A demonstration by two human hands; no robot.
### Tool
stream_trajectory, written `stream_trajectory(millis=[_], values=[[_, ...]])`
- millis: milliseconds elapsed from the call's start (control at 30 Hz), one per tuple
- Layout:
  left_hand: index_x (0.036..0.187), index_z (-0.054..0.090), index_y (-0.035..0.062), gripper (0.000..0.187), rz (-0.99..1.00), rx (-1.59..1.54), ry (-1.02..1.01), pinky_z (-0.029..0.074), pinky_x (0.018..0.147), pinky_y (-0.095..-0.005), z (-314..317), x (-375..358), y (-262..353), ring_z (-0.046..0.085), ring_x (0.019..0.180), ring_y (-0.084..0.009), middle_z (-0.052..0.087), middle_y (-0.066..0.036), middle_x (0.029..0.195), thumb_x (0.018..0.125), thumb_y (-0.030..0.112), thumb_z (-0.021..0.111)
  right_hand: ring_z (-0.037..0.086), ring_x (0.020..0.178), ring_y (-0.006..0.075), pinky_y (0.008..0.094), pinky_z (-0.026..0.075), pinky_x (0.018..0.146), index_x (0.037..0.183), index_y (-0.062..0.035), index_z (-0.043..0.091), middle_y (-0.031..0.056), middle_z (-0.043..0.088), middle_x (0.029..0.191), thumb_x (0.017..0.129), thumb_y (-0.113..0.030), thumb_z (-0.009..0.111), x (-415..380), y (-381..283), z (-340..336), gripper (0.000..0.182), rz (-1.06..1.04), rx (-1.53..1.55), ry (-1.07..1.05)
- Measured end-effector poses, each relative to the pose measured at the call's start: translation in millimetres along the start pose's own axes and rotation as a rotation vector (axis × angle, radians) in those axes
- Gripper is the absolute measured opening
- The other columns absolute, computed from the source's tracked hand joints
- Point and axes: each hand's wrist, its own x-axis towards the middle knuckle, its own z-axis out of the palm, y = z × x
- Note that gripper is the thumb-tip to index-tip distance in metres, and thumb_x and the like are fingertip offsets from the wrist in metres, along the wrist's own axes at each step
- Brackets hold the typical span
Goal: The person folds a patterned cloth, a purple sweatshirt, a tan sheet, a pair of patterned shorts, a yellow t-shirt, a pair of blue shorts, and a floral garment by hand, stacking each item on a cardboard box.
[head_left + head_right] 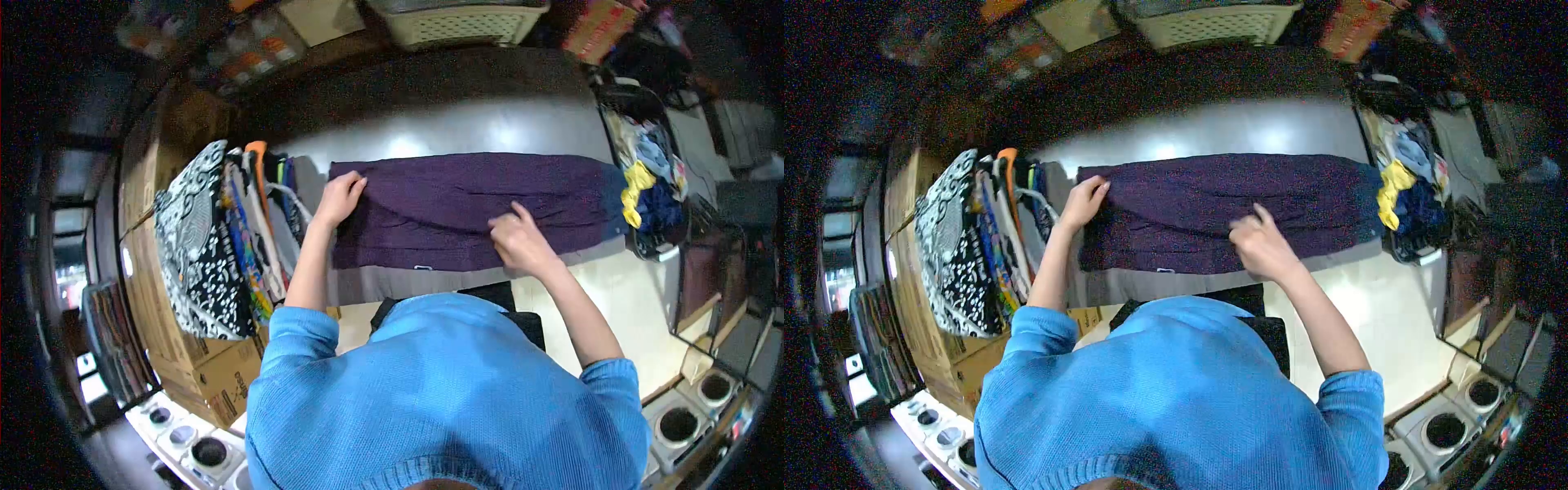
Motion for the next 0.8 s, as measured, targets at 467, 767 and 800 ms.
stream_trajectory(millis=[467, 767, 800], values=[[0.097, 0.065, 0.0007, 0.025, -0.021, -0.010, 0.063, 0.049, 0.081, -0.0426, 17.6, 4.0, -21.1, 0.063, 0.094, -0.0389, 0.066, -0.021, 0.094, 0.094, 0.025, 0.058, 0.050, 0.125, 0.0313, 0.0506, 0.034, 0.109, 0.106, -0.0025, 0.063, 0.0145, 0.058, 0.129, 0.073, 0.004, 0.057, -78.3, 156.0, -51.7, 0.034, 0.484, -0.507, 0.039], [0.097, 0.065, 0.0026, 0.025, -0.069, -0.005, 0.080, 0.049, 0.081, -0.0443, 16.4, 6.9, -13.3, 0.063, 0.094, -0.0393, 0.067, -0.021, 0.094, 0.094, 0.026, 0.057, 0.054, 0.121, 0.0333, 0.0511, 0.034, 0.109, 0.090, -0.0026, 0.052, 0.0171, 0.057, 0.134, 0.074, 0.002, 0.057, -141.8, 100.8, -111.2, 0.017, 0.361, -0.648, 0.733], [0.096, 0.066, 0.0043, 0.025, -0.017, 0.063, 0.073, 0.048, 0.084, -0.0462, 23.0, 11.3, -24.2, 0.062, 0.096, -0.0380, 0.066, -0.019, 0.095, 0.093, 0.027, 0.057, 0.051, 0.124, 0.0329, 0.0518, 0.030, 0.110, 0.090, -0.0028, 0.052, 0.0161, 0.054, 0.137, 0.075, 0.002, 0.057, -143.9, 106.6, -102.9, 0.017, 0.428, -0.678, 0.654]])
